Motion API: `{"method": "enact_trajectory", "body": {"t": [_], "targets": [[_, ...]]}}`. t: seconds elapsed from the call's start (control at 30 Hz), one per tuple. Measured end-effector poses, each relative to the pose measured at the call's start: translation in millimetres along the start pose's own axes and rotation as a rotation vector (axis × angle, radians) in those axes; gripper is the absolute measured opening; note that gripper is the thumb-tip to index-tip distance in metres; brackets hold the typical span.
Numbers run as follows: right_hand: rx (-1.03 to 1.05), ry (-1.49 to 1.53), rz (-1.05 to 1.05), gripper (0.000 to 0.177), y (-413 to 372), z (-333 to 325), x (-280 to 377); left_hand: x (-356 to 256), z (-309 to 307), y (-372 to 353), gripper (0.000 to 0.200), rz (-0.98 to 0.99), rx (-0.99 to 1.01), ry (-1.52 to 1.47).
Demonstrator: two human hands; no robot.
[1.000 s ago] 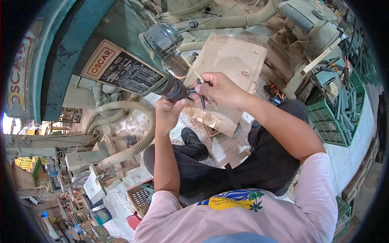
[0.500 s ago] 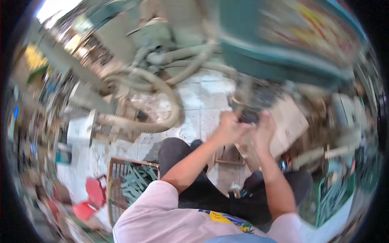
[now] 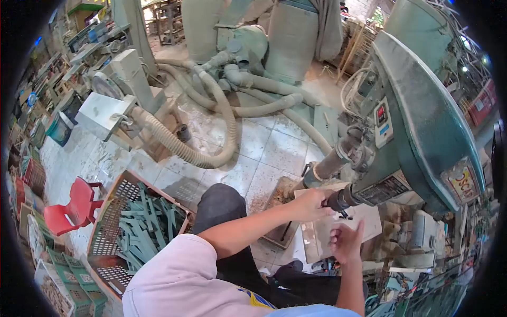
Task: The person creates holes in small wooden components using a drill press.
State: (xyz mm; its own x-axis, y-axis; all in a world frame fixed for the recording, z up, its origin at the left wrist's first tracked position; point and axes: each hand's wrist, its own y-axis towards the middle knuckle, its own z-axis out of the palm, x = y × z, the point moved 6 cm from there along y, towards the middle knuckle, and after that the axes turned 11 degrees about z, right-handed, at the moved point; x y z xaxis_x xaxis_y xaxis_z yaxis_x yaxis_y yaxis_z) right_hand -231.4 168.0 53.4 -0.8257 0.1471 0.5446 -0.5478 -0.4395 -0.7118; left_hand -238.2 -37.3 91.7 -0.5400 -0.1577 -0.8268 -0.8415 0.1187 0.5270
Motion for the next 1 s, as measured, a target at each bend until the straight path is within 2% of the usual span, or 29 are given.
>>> {"method": "enact_trajectory", "body": {"t": [0.03,0.1,0.13,0.17,0.2,0.23,0.27,0.3,0.37,0.4,0.43,0.47,0.53,0.57,0.63,0.67,0.7,0.77,0.8,0.83,0.9,1.0], "targets": [[-0.013,0.011,-0.004,0.052,0.9,4.8,7.0,-0.4,1.3,-1.8,0.036,0.000,0.011,-0.013],[0.186,-0.017,0.045,0.056,6.3,22.6,19.1,-5.2,-2.4,1.8,0.036,-0.007,0.015,-0.022],[0.119,-0.189,-0.076,0.033,10.5,23.0,33.7,-6.3,-3.3,2.1,0.037,0.007,0.006,0.001],[0.116,-0.186,-0.084,0.033,10.7,22.5,35.6,-5.6,-3.5,2.1,0.037,0.014,0.012,-0.001],[-0.056,-0.792,-0.573,0.020,-2.7,31.2,58.5,-4.7,-4.2,1.8,0.038,0.004,0.016,0.002],[-0.257,-1.394,-1.053,0.020,-23.6,47.8,64.2,-3.6,-2.5,1.1,0.039,-0.007,0.024,-0.001],[-0.221,-1.608,-1.338,0.034,-35.6,58.8,65.5,-3.0,-0.6,1.0,0.039,-0.001,0.035,-0.013],[-0.242,-1.608,-1.333,0.034,-40.2,59.7,64.6,-0.8,-1.8,0.2,0.037,-0.013,0.036,0.018],[-0.435,-1.527,-1.379,0.037,-55.8,70.6,63.8,-3.6,-9.1,-0.4,0.035,-0.008,0.060,0.053],[-0.421,-1.083,-1.159,0.027,-43.2,41.1,58.2,0.8,-8.4,-2.7,0.033,-0.032,0.110,0.092],[-0.442,-1.078,-1.169,0.027,-40.1,31.9,60.3,4.3,-6.4,-3.9,0.031,-0.057,0.156,0.125],[-0.263,-0.757,-0.728,0.031,-21.6,19.1,56.3,3.9,-6.3,-3.3,0.031,-0.042,0.169,0.114],[0.095,-0.063,0.120,0.059,-4.3,15.0,15.6,6.4,-5.7,-5.0,0.027,-0.073,0.163,0.181],[0.082,-0.049,0.106,0.059,3.1,10.1,17.1,6.7,-1.0,-5.2,0.027,-0.061,0.181,0.170],[0.294,-0.254,-0.048,0.046,22.4,19.3,21.2,4.9,-4.0,-6.3,0.025,-0.008,0.052,0.136],[-0.097,-0.824,-0.485,0.031,-0.9,34.9,35.8,3.5,-4.8,-6.4,0.021,-0.012,0.063,0.132],[-0.112,-0.815,-0.491,0.031,4.2,33.1,37.1,5.3,-4.5,-5.9,0.021,-0.004,0.076,0.124],[-0.255,-1.446,-1.176,0.016,-7.7,45.2,45.0,20.9,0.9,-9.6,0.020,-0.054,0.097,0.203],[-0.288,-1.543,-1.309,0.024,-10.2,51.8,47.7,24.5,1.7,-7.5,0.022,0.062,0.082,0.268],[-0.330,-1.528,-1.300,0.024,-7.8,53.5,55.7,31.5,4.7,-11.3,0.022,0.073,0.116,0.252],[-0.298,-1.614,-1.730,0.029,-28.6,60.9,58.4,25.0,4.3,-10.5,0.022,0.002,0.076,0.176],[-0.384,-1.752,-1.565,0.033,-40.2,55.5,63.7,17.3,4.6,-7.9,0.023,0.040,0.095,0.124]]}}
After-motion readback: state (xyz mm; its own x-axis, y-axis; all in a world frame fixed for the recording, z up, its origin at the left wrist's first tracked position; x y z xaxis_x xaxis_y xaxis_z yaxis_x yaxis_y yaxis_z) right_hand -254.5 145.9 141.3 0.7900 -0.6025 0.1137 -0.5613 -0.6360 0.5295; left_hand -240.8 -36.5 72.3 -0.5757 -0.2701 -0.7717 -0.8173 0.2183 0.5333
